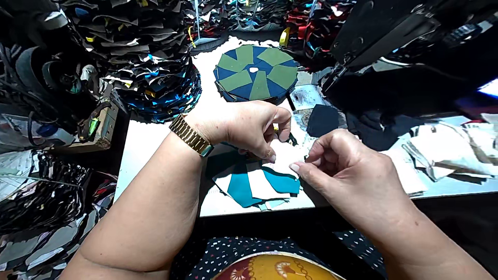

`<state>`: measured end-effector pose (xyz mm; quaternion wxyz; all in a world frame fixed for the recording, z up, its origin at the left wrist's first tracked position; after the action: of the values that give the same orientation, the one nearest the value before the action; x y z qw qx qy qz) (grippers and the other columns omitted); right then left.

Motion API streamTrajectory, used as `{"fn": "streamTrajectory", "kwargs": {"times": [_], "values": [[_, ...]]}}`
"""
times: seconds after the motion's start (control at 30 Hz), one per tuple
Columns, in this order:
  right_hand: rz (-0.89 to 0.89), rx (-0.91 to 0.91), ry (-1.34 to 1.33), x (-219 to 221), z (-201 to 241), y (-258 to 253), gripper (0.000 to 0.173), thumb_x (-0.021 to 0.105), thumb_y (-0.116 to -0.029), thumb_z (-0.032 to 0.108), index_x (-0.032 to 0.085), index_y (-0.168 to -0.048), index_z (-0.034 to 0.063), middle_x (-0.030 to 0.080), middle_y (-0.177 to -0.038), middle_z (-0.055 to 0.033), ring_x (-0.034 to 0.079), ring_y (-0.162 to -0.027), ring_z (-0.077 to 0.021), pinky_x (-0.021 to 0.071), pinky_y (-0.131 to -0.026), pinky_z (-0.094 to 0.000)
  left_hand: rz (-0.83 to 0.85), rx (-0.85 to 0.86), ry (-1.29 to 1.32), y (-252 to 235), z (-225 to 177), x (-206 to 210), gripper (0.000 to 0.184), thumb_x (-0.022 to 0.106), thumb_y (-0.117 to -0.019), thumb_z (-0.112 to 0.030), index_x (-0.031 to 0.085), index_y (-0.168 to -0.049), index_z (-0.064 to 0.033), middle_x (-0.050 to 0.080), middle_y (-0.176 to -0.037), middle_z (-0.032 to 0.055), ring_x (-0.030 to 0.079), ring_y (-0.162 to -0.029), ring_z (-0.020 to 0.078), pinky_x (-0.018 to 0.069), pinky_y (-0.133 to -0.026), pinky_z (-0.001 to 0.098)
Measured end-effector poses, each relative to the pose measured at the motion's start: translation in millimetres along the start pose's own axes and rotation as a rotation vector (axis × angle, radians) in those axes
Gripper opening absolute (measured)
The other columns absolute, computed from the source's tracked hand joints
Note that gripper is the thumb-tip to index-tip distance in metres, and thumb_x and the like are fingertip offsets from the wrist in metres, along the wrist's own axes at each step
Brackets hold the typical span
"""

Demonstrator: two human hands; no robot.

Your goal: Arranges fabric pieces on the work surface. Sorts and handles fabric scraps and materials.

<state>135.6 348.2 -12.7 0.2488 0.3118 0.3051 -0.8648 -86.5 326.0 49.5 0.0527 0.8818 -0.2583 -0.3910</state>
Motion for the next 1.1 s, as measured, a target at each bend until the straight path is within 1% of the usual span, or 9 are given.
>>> {"fn": "streamTrajectory", "kwargs": {"times": [0.13,0.23,0.33,0.43,0.6,0.7,0.87,1.0,1.1], "values": [[0.014,-0.045,0.07,-5.2,0.0,-3.8,0.019,0.072,-0.0878,0.027,0.058,-0.094,0.0166,0.057,-0.071,0.0086,0.054,-0.056,0.0003,0.0457,-0.049,-0.0177,-0.033,0.009,-0.09,-1.9,-1.6,2.5,0.041,0.084,-0.0853,-0.016,0.061,-0.117,-0.005,0.061,-0.072,0.0009,0.055,-0.061,0.0059,0.0476,-0.058,0.0212],[-0.035,-0.089,0.067,-16.7,0.9,-5.6,0.015,0.069,-0.0919,0.024,0.063,-0.097,0.011,0.061,-0.081,0.0023,0.059,-0.067,-0.0033,0.0517,-0.059,-0.0206,-0.089,0.043,-0.094,1.5,-3.0,-0.4,0.042,0.086,-0.0834,-0.016,0.06,-0.115,-0.0047,0.057,-0.07,0.0004,0.054,-0.06,0.0063,0.0471,-0.058,0.0212],[-0.074,-0.218,0.054,-22.0,6.1,-4.8,0.014,0.066,-0.0941,0.019,0.072,-0.098,0.0068,0.064,-0.093,-0.0022,0.063,-0.08,-0.0052,0.055,-0.069,-0.0203,-0.142,0.106,-0.068,4.8,0.2,-4.5,0.031,0.085,-0.0834,-0.014,0.064,-0.104,-0.0048,0.056,-0.069,-0.0002,0.052,-0.06,0.0054,0.0442,-0.056,0.0196],[-0.001,-0.299,0.035,-13.0,8.8,-1.1,0.017,0.065,-0.0947,0.017,0.077,-0.102,0.0077,0.066,-0.099,-0.0026,0.064,-0.086,-0.0064,0.0558,-0.073,-0.0205,-0.114,0.132,-0.057,2.2,0.5,-0.8,0.019,0.085,-0.0829,-0.014,0.069,-0.089,-0.006,0.06,-0.068,-0.0017,0.054,-0.059,0.003,0.0441,-0.055,0.0183],[0.146,-0.283,0.144,-7.5,-2.5,0.0,0.026,0.063,-0.092,0.026,0.078,-0.108,0.0116,0.065,-0.104,0.0007,0.063,-0.093,-0.0104,0.0557,-0.078,-0.0268,-0.013,-0.055,-0.232,-2.4,-7.0,7.5,0.022,0.085,-0.0848,-0.025,0.07,-0.094,-0.0112,0.062,-0.074,-0.0027,0.056,-0.066,0.0067,0.0488,-0.062,0.0281],[0.167,-0.279,0.163,-11.8,-0.6,0.9,0.029,0.063,-0.0909,0.027,0.079,-0.11,0.0123,0.067,-0.106,0.0012,0.063,-0.1,-0.0135,0.0556,-0.083,-0.0303,-0.02,-0.076,-0.267,-0.6,-9.5,7.2,0.024,0.086,-0.0838,-0.026,0.07,-0.095,-0.0124,0.062,-0.073,-0.0035,0.056,-0.065,0.0068,0.0484,-0.061,0.0283],[0.112,-0.35,0.218,-7.0,12.7,11.9,0.024,0.058,-0.0948,0.016,0.078,-0.106,0.0079,0.066,-0.105,-0.0068,0.063,-0.095,-0.0225,0.0547,-0.076,-0.0367,-0.074,-0.033,-0.193,2.9,-6.1,5.0,0.023,0.085,-0.0847,-0.029,0.07,-0.093,-0.0133,0.061,-0.068,-0.0039,0.055,-0.059,0.0055,0.0472,-0.055,0.0242],[0.019,-0.386,0.224,3.5,17.5,21.1,0.027,0.056,-0.1007,0.019,0.077,-0.112,0.0055,0.066,-0.103,-0.0092,0.061,-0.094,-0.0234,0.0521,-0.077,-0.0343,-0.176,0.075,-0.197,0.0,2.2,1.5,0.016,0.077,-0.0913,-0.025,0.068,-0.089,-0.0124,0.055,-0.064,-0.0052,0.05,-0.056,0.0039,0.0403,-0.052,0.0224],[0.023,-0.393,0.19,11.2,16.8,23.1,0.026,0.059,-0.1015,0.021,0.076,-0.117,0.0078,0.064,-0.106,-0.0096,0.061,-0.095,-0.0225,0.0544,-0.076,-0.0327,-0.248,0.143,-0.198,-4.1,9.7,1.5,0.015,0.073,-0.0925,-0.026,0.068,-0.087,-0.0127,0.057,-0.065,-0.0059,0.052,-0.057,0.0024,0.0426,-0.052,0.0206]]}}
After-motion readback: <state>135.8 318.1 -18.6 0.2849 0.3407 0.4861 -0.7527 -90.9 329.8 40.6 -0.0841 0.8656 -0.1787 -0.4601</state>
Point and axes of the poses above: each hand's wrist, its own y-axis away from the middle knuckle, its own x-axis out of the palm, z = x × y, the point moved 1 cm from there along -y, towards the middle knuckle
